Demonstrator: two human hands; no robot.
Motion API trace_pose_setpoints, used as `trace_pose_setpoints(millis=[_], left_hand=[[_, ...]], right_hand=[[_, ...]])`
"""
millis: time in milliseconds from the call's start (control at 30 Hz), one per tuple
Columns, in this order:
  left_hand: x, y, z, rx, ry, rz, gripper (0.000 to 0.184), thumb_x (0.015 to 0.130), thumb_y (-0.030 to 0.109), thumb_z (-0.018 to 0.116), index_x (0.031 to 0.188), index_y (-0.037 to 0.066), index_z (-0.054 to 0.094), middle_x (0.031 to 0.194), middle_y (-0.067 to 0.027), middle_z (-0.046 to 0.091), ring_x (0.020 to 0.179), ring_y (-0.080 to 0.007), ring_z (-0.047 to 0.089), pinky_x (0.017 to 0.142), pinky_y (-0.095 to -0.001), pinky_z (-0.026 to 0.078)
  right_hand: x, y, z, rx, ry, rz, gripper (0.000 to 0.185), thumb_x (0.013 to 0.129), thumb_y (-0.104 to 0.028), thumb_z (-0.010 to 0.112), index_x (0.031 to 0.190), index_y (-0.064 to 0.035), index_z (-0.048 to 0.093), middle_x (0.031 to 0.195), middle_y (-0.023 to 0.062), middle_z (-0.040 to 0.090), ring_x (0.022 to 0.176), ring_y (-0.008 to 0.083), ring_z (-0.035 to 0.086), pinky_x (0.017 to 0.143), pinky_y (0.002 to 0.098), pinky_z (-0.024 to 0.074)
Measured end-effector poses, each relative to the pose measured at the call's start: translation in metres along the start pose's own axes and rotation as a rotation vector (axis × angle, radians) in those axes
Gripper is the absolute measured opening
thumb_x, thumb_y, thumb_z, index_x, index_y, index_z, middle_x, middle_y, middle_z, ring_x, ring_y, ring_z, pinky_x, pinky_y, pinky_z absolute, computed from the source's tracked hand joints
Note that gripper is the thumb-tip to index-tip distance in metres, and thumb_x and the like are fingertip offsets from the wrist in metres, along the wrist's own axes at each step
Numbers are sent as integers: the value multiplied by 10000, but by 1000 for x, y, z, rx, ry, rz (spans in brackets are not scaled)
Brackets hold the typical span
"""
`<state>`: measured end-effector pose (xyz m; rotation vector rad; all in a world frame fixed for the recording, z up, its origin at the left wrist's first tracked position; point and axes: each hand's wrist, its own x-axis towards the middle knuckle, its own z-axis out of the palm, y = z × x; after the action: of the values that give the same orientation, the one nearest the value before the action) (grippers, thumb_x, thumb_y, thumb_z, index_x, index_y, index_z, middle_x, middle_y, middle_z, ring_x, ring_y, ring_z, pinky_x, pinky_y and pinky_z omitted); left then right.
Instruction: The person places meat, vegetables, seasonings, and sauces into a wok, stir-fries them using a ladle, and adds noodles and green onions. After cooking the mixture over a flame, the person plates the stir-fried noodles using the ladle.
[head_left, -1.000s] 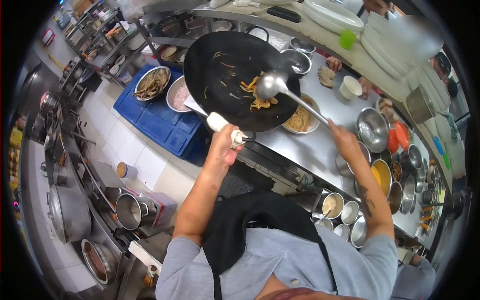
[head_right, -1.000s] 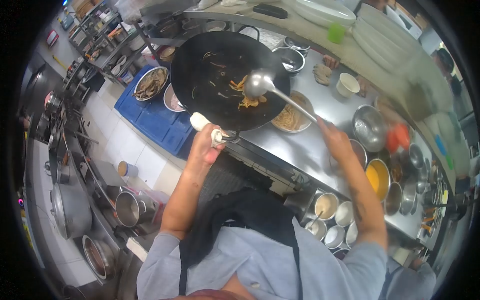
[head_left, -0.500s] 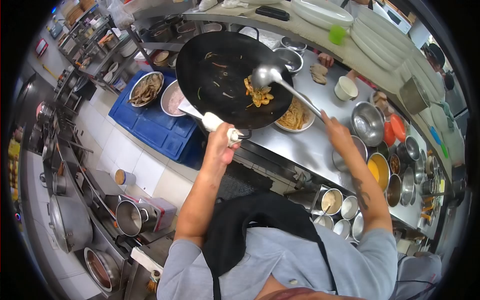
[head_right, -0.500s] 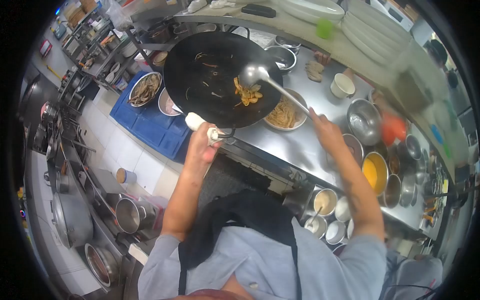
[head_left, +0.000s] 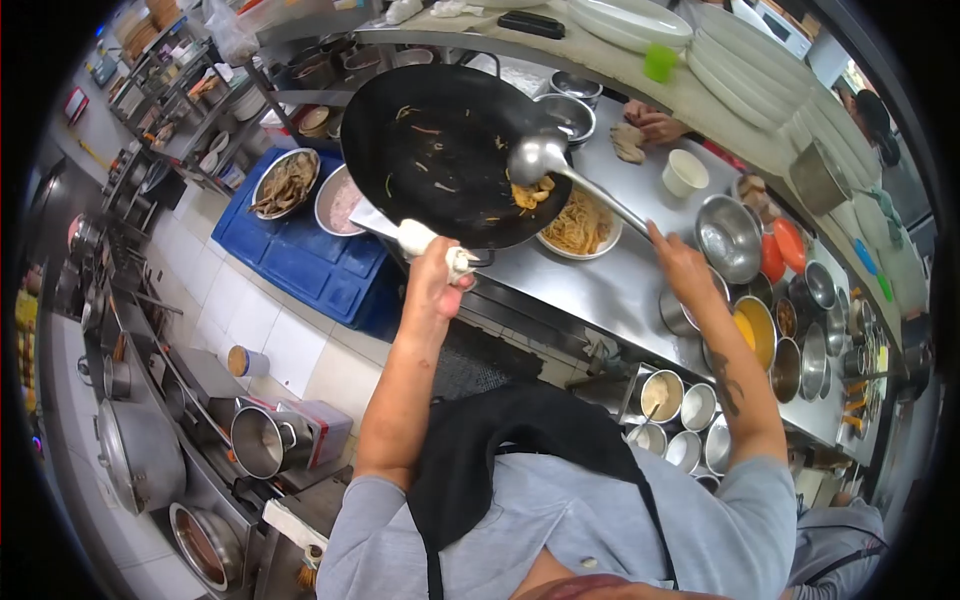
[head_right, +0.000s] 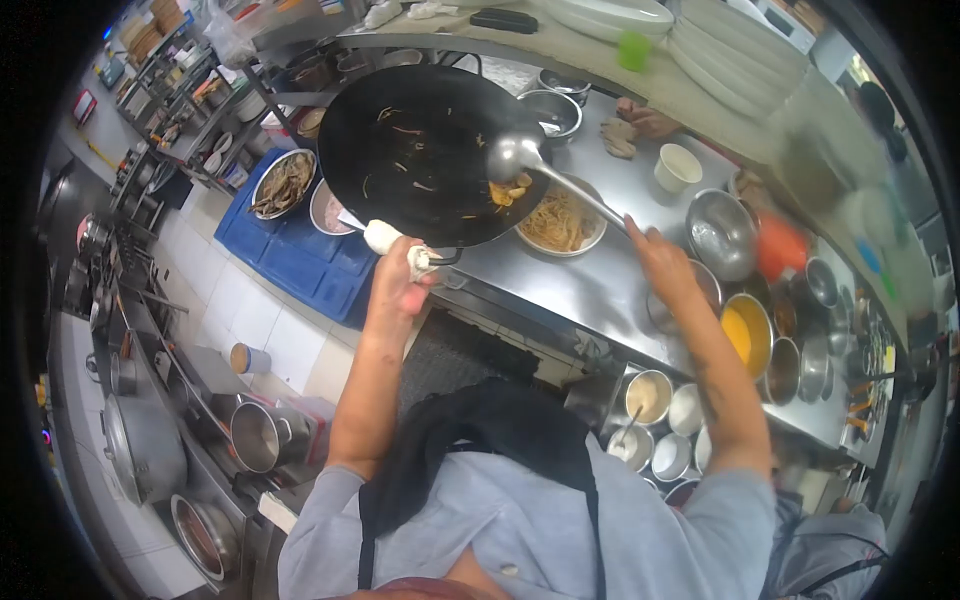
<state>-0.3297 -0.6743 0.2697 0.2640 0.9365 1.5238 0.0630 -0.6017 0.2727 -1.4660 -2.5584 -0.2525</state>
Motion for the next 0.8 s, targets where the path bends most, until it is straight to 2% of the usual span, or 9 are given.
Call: trace_pose_setpoints(millis=[100, 233, 333, 567, 667, 700, 800], left_hand=[[-2, 0, 8, 5, 10, 10, 98, 817, 128, 529, 798, 33, 509, 648, -90, 527, 497, -169, 488, 393, -270, 338], [3, 5, 13, -12, 9, 50, 84, 820, 111, 525, 792, 33, 509, 650, -81, 528, 497, -163, 489, 391, -269, 341], [13, 3, 14, -32, 9, 80, 65, 818, 96, 526, 793, 40, 508, 649, -70, 521, 505, -159, 495, 391, -267, 341], [32, -6, 4, 9, 25, 109, 75, 803, 95, 546, 825, 36, 507, 665, -66, 518, 536, -160, 521, 396, -273, 344], [32, -9, -2, 58, 10, 125, 105, 825, 121, 537, 877, 32, 517, 689, -94, 563, 551, -172, 540, 403, -270, 348], [31, -9, -3, 63, 12, 118, 104, 825, 118, 535, 880, 32, 515, 694, -93, 563, 551, -171, 540, 402, -269, 347], [25, -7, -3, 67, 26, 104, 95, 817, 106, 538, 865, 29, 510, 686, -85, 546, 543, -169, 532, 399, -271, 347]], right_hand=[[26, -17, 31, 112, 126, -6, 632, 828, -33, 496, 1430, -126, 324, 852, 182, 557, 700, 372, 603, 640, 464, 506], [4, -30, 38, 191, 45, 25, 603, 842, -54, 495, 1421, -114, 338, 864, 193, 549, 720, 374, 601, 643, 463, 502], [-25, -20, 23, 121, -24, 51, 610, 835, -46, 497, 1422, -118, 343, 865, 178, 542, 712, 366, 597, 635, 452, 501], [-55, 22, -12, -134, 37, 8, 598, 787, -18, 510, 1373, -109, 431, 859, 137, 540, 671, 308, 600, 585, 407, 508], [-59, 28, -30, -184, 40, 15, 604, 775, -7, 508, 1366, -117, 446, 854, 126, 544, 651, 298, 603, 572, 405, 511], [-59, 31, -34, -187, 19, 29, 601, 800, -31, 546, 1382, -94, 410, 824, 141, 529, 656, 323, 598, 590, 418, 500], [-54, 34, -41, -203, 55, 48, 610, 793, -34, 554, 1382, -111, 414, 849, 143, 536, 662, 333, 595, 600, 427, 498]])
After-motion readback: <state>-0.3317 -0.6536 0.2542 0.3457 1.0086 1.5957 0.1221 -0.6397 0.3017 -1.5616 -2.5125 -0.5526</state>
